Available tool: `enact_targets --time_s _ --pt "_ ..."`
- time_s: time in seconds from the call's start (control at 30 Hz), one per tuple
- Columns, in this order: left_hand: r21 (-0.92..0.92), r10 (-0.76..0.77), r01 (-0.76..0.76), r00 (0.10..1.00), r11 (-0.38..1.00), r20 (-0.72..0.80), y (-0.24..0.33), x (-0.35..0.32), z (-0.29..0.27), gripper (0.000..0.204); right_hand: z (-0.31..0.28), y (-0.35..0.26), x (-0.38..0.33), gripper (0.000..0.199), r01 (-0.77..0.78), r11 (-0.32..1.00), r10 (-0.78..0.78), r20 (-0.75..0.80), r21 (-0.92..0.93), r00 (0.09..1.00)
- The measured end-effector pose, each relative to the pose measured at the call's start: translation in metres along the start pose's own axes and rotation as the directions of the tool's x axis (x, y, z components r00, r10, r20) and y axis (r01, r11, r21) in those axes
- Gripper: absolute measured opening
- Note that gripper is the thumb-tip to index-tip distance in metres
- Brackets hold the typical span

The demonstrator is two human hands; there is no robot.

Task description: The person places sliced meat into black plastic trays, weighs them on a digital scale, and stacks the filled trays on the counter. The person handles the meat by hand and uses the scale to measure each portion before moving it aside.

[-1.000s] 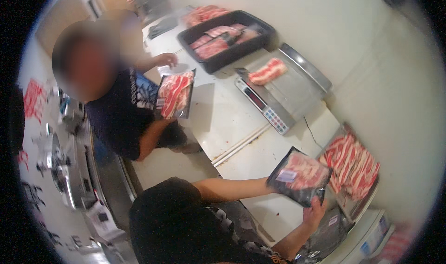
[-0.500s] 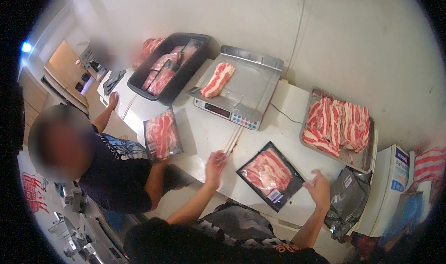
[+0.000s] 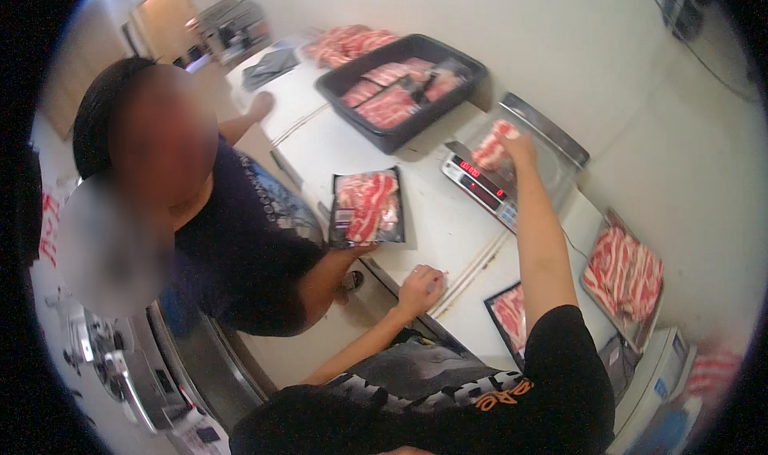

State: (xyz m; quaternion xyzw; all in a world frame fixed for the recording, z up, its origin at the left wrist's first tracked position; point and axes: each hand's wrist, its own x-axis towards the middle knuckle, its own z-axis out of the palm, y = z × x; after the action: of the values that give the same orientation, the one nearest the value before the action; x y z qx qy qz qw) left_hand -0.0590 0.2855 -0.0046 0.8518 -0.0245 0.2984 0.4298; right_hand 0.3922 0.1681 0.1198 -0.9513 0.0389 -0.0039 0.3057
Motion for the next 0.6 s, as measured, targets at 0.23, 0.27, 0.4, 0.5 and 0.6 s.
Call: enact_targets --time_s 0.23,0.27,0.4,0.5,0.6 --pt "0.035 0.047 -0.047 0.999 0.998 0.010 0.005 0.003 0.000 0.006 0.028 0.001 0.046 0.104 -0.056 0.995 0.061 0.048 -0.087 0.997" --pt "0.029 0.059 -0.060 0.998 0.998 0.031 0.009 0.002 0.002 0.006 0.027 0.017 0.054 0.102 -0.075 0.997 0.076 0.086 -0.020 0.993" --pt "0.056 0.060 -0.064 0.996 0.996 0.064 0.006 0.002 -0.006 0.006 0.051 0.002 0.044 0.086 -0.139 0.981 0.108 0.217 0.134 0.970" --pt "0.025 0.104 -0.106 0.992 0.994 0.066 0.007 -0.005 0.008 0.006 0.049 0.007 0.039 0.079 -0.052 0.996 0.053 -0.009 0.079 0.999" --pt "0.130 0.078 -0.084 0.996 0.988 0.054 -0.021 -0.014 -0.003 0.007 0.060 -0.068 -0.020 0.074 -0.120 0.976 0.112 0.055 0.180 0.992"
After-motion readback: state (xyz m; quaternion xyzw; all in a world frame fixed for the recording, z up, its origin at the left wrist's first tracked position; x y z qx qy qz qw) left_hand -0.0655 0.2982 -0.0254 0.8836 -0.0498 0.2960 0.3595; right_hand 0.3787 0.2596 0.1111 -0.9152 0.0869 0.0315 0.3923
